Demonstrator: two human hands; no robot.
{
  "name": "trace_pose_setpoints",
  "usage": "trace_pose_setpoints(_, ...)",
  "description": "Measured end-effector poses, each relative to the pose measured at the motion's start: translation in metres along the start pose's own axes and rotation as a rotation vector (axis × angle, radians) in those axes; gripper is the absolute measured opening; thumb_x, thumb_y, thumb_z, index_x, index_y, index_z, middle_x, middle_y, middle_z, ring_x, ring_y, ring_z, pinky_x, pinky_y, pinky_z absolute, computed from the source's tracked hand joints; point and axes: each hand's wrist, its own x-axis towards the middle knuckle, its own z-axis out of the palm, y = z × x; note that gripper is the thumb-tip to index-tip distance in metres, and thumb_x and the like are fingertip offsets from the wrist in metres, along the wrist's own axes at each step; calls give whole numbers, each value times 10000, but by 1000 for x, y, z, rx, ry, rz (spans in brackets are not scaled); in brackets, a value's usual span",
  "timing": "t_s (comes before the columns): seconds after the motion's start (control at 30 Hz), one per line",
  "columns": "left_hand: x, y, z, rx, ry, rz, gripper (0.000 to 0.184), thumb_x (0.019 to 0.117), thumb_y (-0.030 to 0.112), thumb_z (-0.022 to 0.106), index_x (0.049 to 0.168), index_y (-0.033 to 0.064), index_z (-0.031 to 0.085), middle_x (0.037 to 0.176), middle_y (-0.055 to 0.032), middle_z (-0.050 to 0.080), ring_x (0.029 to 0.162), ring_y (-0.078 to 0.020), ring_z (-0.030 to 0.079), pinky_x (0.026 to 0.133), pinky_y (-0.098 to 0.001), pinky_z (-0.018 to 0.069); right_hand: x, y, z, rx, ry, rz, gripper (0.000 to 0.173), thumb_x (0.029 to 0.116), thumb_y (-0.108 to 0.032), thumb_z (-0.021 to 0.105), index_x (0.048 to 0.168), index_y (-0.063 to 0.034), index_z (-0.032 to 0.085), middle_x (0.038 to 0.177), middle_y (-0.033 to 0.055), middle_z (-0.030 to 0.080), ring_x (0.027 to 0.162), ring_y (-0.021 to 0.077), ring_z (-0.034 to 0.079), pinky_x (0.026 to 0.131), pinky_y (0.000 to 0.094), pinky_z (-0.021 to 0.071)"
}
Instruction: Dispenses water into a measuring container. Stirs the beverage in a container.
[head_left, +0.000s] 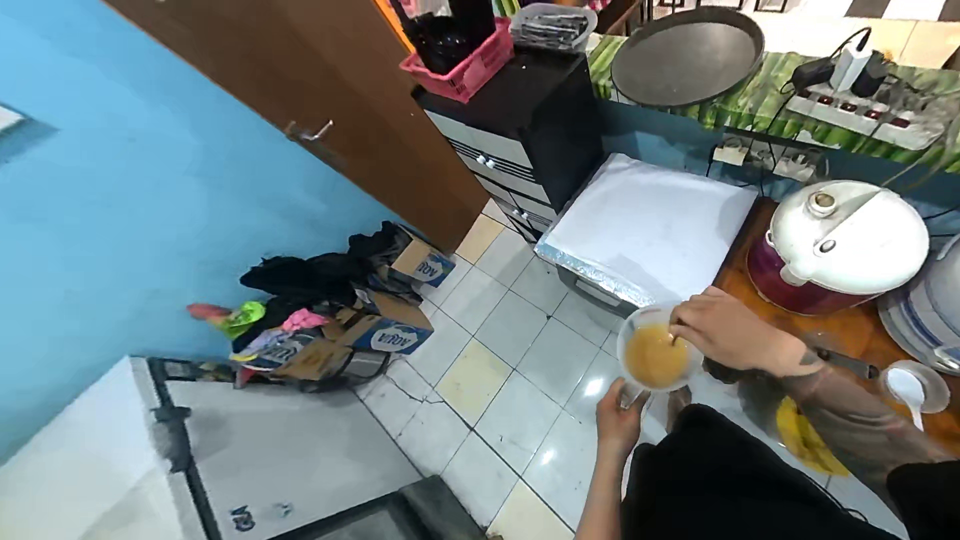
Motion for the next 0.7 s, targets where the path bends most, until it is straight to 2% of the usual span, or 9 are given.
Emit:
trace_pose_setpoints(0.07,29,10,7,-17,-18,33,249,893,197,796,1084,59,716,951,-30,753,894,-105,722,863,-339,610,6,16,-9,97,-35,-45,406,1096,-406,413,1073,-116,697,936,39,708,920,188,664,910,429,495)
trace_pose_setpoints(0.17,71,25,17,-19,-64,57,287,902,200,786,1136,54,707,993,-39,755,930,-114,724,891,-348,606,25,34,-12,229,-13,-90,400,1100,-411,425,1113,-125,704,1009,26,719,995,159,664,959,418,492)
trace_pose_setpoints(0.3,124,41,30,-30,-142,102,237,923,195,767,1090,41,700,945,-43,744,882,-119,714,859,-342,601,44,69,-26,32,168,32,341,1092,-359,455,1101,-141,716,1022,6,723,984,159,673,916,415,520)
trace_pose_setpoints(0.37,150,44,37,-8,-183,114,280,929,220,764,1125,33,693,964,-49,747,895,-117,716,872,-343,598,43,85,-39,-56,157,127,334,1091,-361,450,1080,-139,699,983,9,707,961,173,666,916,434,506)
trace_pose_setpoints(0.43,173,45,44,15,-221,100,331,924,239,774,1164,29,686,994,-62,753,929,-126,726,903,-355,605,41,94,-46,-27,79,193,366,1093,-384,432,1091,-129,694,974,25,705,965,189,665,942,454,490)
trace_pose_setpoints(0.5,192,43,47,57,-258,106,316,925,251,770,1136,31,685,967,-62,748,899,-133,726,877,-368,610,45,96,-41,95,7,210,396,1095,-394,423,1148,-107,690,1033,63,719,1024,217,673,1011,487,472)
trace_pose_setpoints(0.6,218,43,53,88,-307,174,272,927,220,757,1102,25,687,915,-59,726,830,-126,697,809,-350,596,61,106,-34,205,46,241,394,1096,-385,441,1206,-100,690,1131,89,723,1112,233,665,1072,495,446)
trace_pose_setpoints(0.7,240,46,53,66,-347,181,254,917,178,765,1091,11,684,899,-65,722,815,-127,690,793,-341,590,72,124,-36,82,146,343,375,1096,-369,440,1198,-107,689,1149,88,719,1124,255,656,1044,496,458)
